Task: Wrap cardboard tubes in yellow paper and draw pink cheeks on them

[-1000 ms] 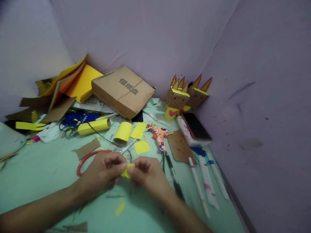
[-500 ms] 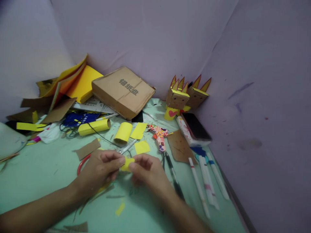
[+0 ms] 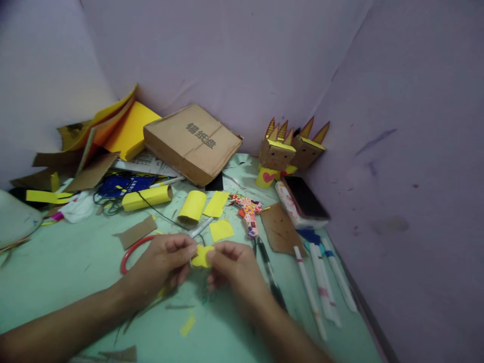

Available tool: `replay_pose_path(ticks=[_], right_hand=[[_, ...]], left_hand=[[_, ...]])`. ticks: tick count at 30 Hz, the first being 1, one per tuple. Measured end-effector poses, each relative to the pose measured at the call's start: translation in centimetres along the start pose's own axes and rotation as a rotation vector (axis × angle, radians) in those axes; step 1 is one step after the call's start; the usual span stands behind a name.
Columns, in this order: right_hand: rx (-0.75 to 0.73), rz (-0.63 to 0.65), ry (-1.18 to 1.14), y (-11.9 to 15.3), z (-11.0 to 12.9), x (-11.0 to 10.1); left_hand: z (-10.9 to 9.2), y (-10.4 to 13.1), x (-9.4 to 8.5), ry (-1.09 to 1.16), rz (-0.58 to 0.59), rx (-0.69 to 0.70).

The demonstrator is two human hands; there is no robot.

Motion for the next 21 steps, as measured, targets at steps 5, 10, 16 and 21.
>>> replay_pose_path(ticks=[5, 10, 16, 21], right_hand=[[-0.081, -0.168, 0.013, -0.3, 0.3, -0.6], [-0.084, -0.126, 0.043, -0.2, 0.2, -0.7], [-0.069, -0.075, -0.07, -0.1, 0.7, -0.2], [-0.215, -0.171, -0.121, 0.1, 2.4, -0.7]], left_hand=[[-0.2, 0.0, -0.1, 0.042, 0.011, 0.044], [0.1, 0.0, 0.0, -0.027, 0.011, 0.018], [-0.2, 0.1, 0.1, -0.038, -0.039, -0.012], [-0.7, 0.0, 0.0, -0.029, -0.078, 0.005]])
Point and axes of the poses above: each hand's wrist, its own y-axis away from the middle knuckle, its own x-axis out of the palm, z = x × y, the point moved 1 cm from there along -y, towards the middle knuckle, and after that the axes turned 5 degrees about z, right-handed, at the moved point
